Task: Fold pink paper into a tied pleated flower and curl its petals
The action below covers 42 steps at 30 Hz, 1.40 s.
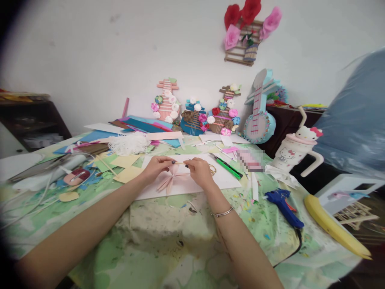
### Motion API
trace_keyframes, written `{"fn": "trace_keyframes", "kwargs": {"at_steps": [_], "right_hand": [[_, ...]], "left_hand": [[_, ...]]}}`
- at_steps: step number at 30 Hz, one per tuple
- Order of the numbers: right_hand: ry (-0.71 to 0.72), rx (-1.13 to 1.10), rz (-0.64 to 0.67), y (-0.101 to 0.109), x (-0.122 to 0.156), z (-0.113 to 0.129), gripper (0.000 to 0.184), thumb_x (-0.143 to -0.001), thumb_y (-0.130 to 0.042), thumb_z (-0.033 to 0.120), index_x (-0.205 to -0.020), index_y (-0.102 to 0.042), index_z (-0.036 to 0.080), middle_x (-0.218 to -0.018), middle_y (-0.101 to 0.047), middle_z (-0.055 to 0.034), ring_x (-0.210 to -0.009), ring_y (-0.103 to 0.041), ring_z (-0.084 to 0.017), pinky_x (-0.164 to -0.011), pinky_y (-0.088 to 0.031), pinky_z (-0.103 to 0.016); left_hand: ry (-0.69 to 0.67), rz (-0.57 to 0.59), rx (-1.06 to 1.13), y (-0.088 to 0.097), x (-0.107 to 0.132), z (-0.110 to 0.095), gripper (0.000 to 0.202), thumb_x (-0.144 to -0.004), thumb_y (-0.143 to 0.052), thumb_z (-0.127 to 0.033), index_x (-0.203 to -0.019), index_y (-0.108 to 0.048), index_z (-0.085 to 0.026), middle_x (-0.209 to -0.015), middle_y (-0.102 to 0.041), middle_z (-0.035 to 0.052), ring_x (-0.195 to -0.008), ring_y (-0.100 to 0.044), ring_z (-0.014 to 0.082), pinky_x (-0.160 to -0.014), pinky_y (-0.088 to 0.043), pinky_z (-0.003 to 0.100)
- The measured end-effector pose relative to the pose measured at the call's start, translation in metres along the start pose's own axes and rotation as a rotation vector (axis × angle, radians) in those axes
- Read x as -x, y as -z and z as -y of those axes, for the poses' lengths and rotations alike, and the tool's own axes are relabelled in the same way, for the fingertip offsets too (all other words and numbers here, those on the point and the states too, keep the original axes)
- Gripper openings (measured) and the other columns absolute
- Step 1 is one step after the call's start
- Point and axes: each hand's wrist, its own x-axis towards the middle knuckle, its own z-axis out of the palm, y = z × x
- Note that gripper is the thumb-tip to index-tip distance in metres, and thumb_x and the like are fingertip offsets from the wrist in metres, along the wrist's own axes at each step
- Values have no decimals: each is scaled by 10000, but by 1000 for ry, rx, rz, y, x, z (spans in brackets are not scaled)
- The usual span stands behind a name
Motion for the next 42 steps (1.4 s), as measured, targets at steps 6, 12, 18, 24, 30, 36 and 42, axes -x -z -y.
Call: {"fn": "trace_keyframes", "kwargs": {"at_steps": [6, 12, 18, 24, 30, 36, 42], "right_hand": [[9, 2, -9, 1, 0, 2, 285, -807, -493, 85, -946, -716, 198, -794, -686, -45, -727, -606, -147, -662, -427, -237], [38, -3, -8, 2, 0, 3, 294, -803, -485, 77, -943, -713, 199, -809, -688, -48, -733, -608, -152, -675, -441, -247], [31, 8, 8, 2, 0, 1, 304, -794, -478, 62, -937, -713, 190, -826, -687, -59, -766, -611, -161, -699, -449, -254], [92, -80, 13, 3, 2, 9, 340, -833, -478, 114, -1120, -636, 207, -886, -676, -51, -732, -595, -133, -686, -448, -234], [212, -120, 48, 7, 2, 15, 404, -877, -393, 104, -1181, -600, 272, -931, -633, -49, -813, -589, -124, -721, -446, -224], [227, -84, 64, 6, 2, 12, 397, -882, -401, 111, -1172, -605, 291, -945, -616, -52, -812, -584, -123, -719, -449, -226], [224, -85, 50, 6, 2, 12, 390, -884, -414, 118, -1163, -609, 307, -938, -612, -44, -818, -578, -122, -707, -439, -223]], "left_hand": [[-82, 78, -59, 0, 1, 1, 273, -564, -754, -276, -790, -724, -126, -661, -668, 47, -557, -544, 109, -531, -399, 220], [-111, 62, -95, -2, 2, 2, 286, -578, -750, -327, -775, -729, -121, -658, -668, 57, -549, -515, 110, -497, -367, 218], [-119, 54, -130, -2, 3, 0, 270, -590, -741, -317, -766, -733, -112, -633, -666, 54, -544, -509, 108, -519, -381, 225], [-150, 54, -129, -2, 1, 3, 267, -608, -730, -307, -793, -734, -115, -656, -679, 54, -559, -532, 114, -530, -398, 224], [-92, 40, -50, -4, 2, 0, 253, -584, -735, -268, -784, -726, -113, -645, -680, 52, -544, -553, 118, -532, -415, 230], [-40, 81, 20, -2, 4, -1, 265, -568, -749, -239, -799, -720, -113, -616, -665, 38, -539, -555, 114, -549, -419, 235], [-11, 124, 196, -3, 5, -3, 223, -583, -737, -253, -748, -716, -105, -611, -641, 35, -563, -545, 110, -579, -426, 242]]}}
